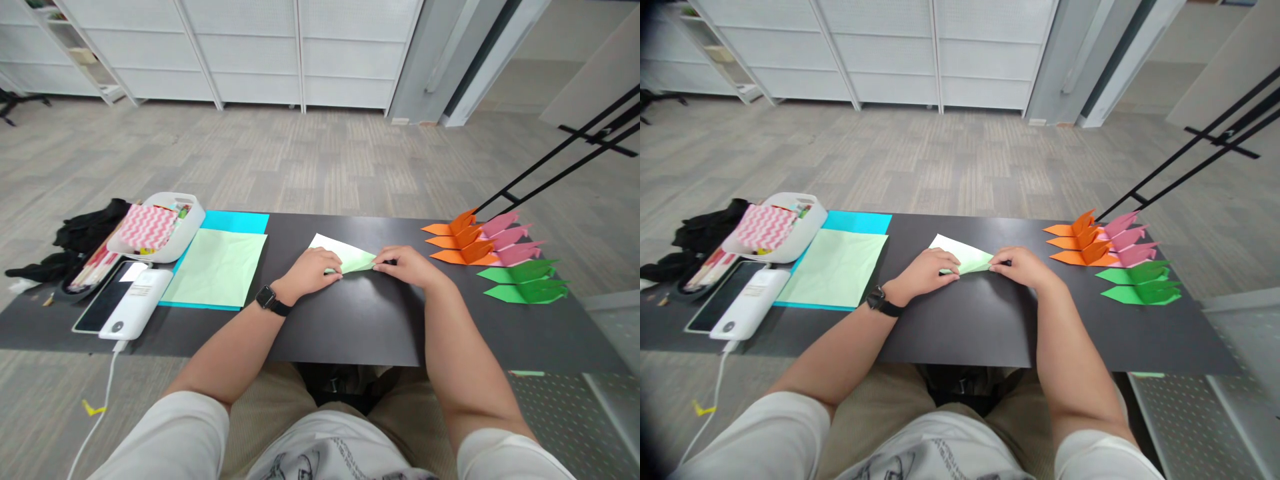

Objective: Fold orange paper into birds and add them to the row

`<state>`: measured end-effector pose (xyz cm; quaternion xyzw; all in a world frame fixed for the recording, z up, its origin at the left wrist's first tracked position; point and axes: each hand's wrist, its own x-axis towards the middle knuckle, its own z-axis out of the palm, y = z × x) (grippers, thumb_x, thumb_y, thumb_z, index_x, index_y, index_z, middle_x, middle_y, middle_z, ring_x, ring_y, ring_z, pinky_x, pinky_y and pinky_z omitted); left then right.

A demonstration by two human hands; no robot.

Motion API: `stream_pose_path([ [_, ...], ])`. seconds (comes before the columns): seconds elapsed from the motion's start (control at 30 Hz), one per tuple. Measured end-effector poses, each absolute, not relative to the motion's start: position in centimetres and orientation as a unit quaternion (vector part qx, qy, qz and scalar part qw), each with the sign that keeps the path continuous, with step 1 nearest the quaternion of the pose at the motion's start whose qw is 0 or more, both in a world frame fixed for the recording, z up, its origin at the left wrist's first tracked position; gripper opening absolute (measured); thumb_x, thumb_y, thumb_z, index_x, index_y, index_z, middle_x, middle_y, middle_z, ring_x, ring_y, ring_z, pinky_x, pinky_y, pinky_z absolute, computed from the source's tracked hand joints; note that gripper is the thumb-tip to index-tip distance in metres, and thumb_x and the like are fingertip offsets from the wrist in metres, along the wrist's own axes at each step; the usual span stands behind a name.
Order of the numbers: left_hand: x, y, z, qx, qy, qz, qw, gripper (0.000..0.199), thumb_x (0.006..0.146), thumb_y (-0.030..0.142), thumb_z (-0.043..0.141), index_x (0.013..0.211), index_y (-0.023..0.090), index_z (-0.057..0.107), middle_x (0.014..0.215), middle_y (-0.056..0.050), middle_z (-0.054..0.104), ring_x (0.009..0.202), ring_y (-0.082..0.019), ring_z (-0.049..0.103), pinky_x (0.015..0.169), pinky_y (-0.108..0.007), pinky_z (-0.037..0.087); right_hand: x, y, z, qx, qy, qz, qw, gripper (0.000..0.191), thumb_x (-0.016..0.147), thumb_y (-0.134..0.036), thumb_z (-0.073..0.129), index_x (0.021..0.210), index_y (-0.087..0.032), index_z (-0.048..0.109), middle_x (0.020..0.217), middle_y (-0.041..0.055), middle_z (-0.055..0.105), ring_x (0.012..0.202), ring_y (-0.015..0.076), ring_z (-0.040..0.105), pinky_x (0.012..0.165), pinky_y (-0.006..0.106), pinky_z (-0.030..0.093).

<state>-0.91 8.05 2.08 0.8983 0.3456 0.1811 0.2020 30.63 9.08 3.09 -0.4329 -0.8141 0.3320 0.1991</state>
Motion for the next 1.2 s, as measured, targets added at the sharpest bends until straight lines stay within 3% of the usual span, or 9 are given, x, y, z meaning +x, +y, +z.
stream_pose_path([
  [0.47, -0.8, 8.2, 1.5, 0.896, 0.349, 0.187, 0.201, 0.014, 0.100, 0.030, 0.069, 0.097, 0.025, 0.082, 0.123, -0.002, 0.080, 0.112, -0.024, 0.071, 0.105, -0.042, 0.050, 29.7, 9.2, 2.6, -0.473, -0.807, 0.260, 0.240, 0.024, 0.097, -0.044, 0.064, 0.092, -0.025, 0.079, 0.092, 0.0041, 0.080, 0.086, 0.0228, 0.073, 0.085, 0.038, 0.056],
  [0.7, -0.6, 8.0, 1.3, 0.883, 0.377, 0.189, 0.206, 0.019, 0.096, 0.031, 0.073, 0.114, 0.025, 0.076, 0.122, -0.004, 0.078, 0.115, -0.026, 0.069, 0.109, -0.044, 0.050, 28.6, 9.4, 1.7, -0.498, -0.803, 0.209, 0.250, 0.023, 0.098, -0.040, 0.061, 0.096, -0.026, 0.079, 0.094, 0.0057, 0.079, 0.085, 0.0231, 0.070, 0.084, 0.039, 0.055],
  [0.93, -0.6, 7.8, 1.5, 0.873, 0.386, 0.224, 0.197, 0.030, 0.090, 0.028, 0.081, 0.117, 0.025, 0.069, 0.130, -0.007, 0.071, 0.127, -0.029, 0.063, 0.114, -0.046, 0.049, 28.0, 9.7, 0.9, -0.514, -0.784, 0.206, 0.279, 0.027, 0.097, -0.040, 0.065, 0.116, -0.026, 0.078, 0.095, 0.0055, 0.079, 0.085, 0.0236, 0.071, 0.086, 0.041, 0.057],
  [1.2, -0.7, 7.6, 1.3, 0.866, 0.420, 0.196, 0.189, 0.030, 0.095, 0.039, 0.077, 0.121, 0.026, 0.070, 0.129, -0.006, 0.073, 0.129, -0.029, 0.064, 0.113, -0.047, 0.045, 28.2, 9.5, 1.4, -0.503, -0.785, 0.217, 0.291, 0.028, 0.096, -0.046, 0.066, 0.109, -0.025, 0.080, 0.093, 0.0053, 0.078, 0.082, 0.0229, 0.070, 0.083, 0.039, 0.056],
])
